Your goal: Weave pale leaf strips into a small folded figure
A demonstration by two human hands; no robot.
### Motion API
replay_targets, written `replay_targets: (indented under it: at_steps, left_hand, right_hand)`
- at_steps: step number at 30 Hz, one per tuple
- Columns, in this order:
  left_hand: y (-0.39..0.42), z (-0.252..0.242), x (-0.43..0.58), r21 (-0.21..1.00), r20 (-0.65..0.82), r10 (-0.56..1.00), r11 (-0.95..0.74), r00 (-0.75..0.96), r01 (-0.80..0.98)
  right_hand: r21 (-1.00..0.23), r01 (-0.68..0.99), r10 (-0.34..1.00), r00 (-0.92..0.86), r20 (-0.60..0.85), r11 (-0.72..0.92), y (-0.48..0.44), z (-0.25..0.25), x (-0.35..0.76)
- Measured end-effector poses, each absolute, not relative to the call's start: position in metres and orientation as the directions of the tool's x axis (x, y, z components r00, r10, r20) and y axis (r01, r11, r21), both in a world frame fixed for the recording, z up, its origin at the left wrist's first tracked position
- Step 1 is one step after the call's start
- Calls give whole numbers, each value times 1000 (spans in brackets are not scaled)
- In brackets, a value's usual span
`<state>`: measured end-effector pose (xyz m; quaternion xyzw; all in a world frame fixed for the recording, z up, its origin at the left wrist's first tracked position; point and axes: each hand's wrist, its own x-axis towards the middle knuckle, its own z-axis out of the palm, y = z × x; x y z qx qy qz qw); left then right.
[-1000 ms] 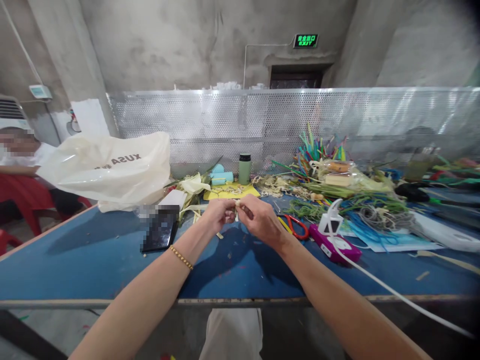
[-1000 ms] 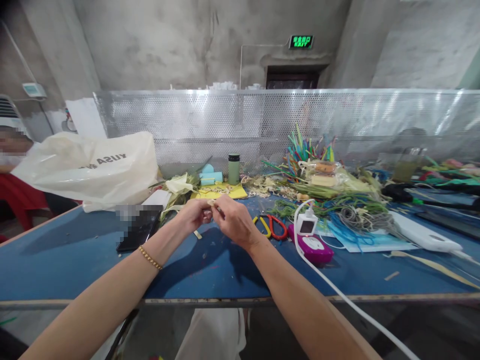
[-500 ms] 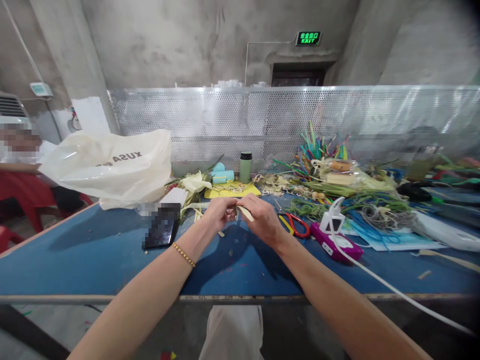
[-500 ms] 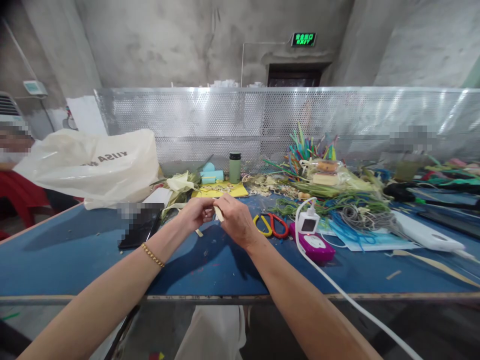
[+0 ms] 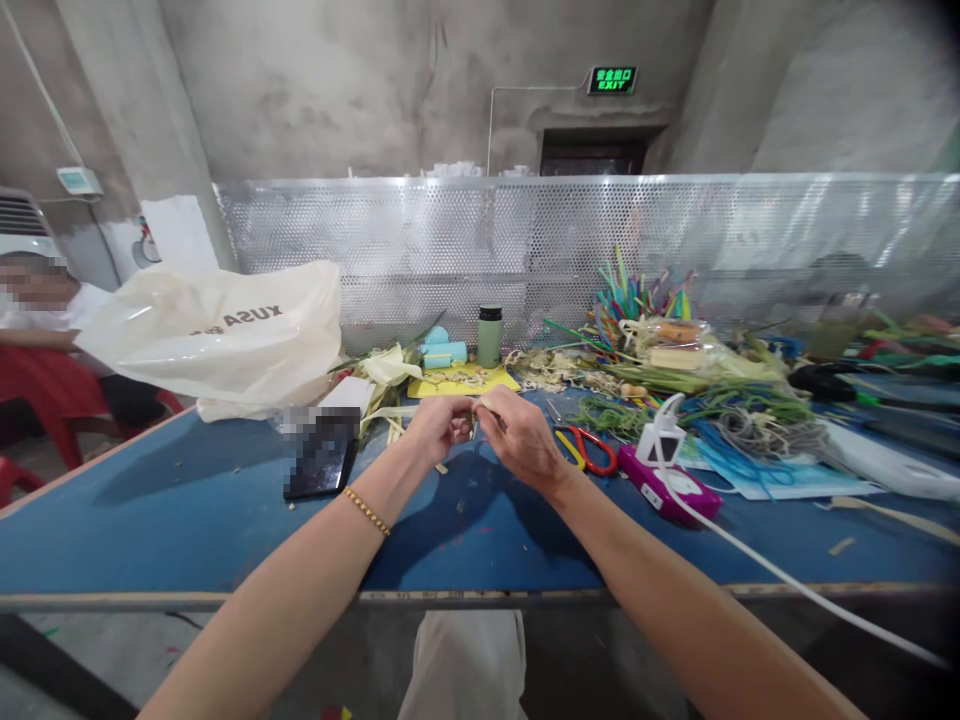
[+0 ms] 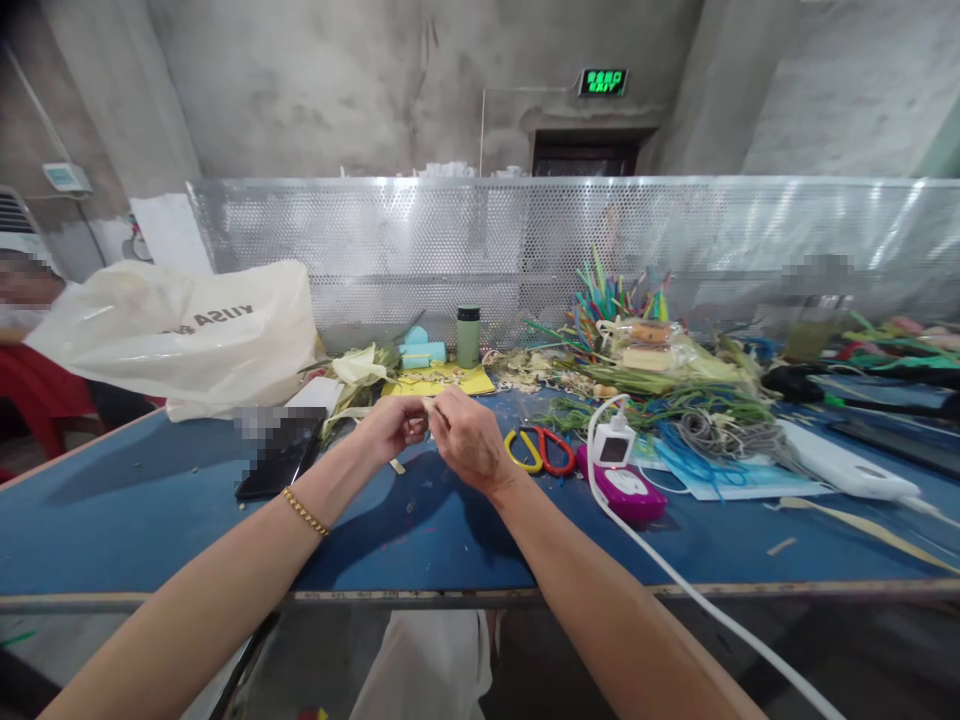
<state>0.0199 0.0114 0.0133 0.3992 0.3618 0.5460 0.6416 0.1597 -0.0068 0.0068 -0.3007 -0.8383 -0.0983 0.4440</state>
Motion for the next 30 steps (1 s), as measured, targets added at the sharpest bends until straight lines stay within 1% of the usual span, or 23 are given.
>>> replay_targets:
  at_steps: [4, 7, 12, 14, 16, 19, 23, 25, 27, 28, 30]
  left_hand:
    - [10, 13, 20, 907, -1, 989, 63, 147, -416]
    - [11, 13, 20, 903, -5, 991, 61, 131, -426]
    - [14, 12, 19, 894, -29, 991, 84, 131, -440]
    - [16, 11, 18, 889, 5, 994, 44, 105, -455]
    - [17, 10, 16, 890, 61, 995, -21, 73, -456]
    - [17, 10, 12, 903, 123, 992, -104, 19, -417]
    - [16, 12, 8, 909, 189, 981, -190, -39, -370]
    - [16, 12, 8, 907, 235, 970, -239, -56, -347]
    - [16, 11, 8, 903, 291, 953, -303, -85, -306]
    - [16, 11, 9, 899, 322, 941, -338, -104, -279]
    - [16, 10, 10, 890, 376, 917, -398, -137, -224]
  right_hand:
    - [-90, 604, 396, -395, 829, 792, -7, 7, 157]
    - [-104, 595, 393, -380, 838, 797, -5, 5, 155]
    - [-111, 560, 402, -429, 809, 821, -5, 2, 157]
    - [-74, 551, 387, -477, 789, 831, -7, 3, 158]
    - [-13, 528, 344, -536, 771, 849, -11, 6, 158]
    - [64, 501, 287, -591, 754, 863, -16, 8, 157]
    - [95, 515, 286, -609, 740, 852, -20, 10, 155]
    - [79, 503, 299, -625, 721, 861, -20, 10, 156]
    - [10, 462, 321, -632, 706, 887, -17, 10, 158]
    - [-50, 437, 341, -621, 706, 898, -15, 10, 158]
    - [-210, 399, 416, -546, 727, 892, -11, 11, 159]
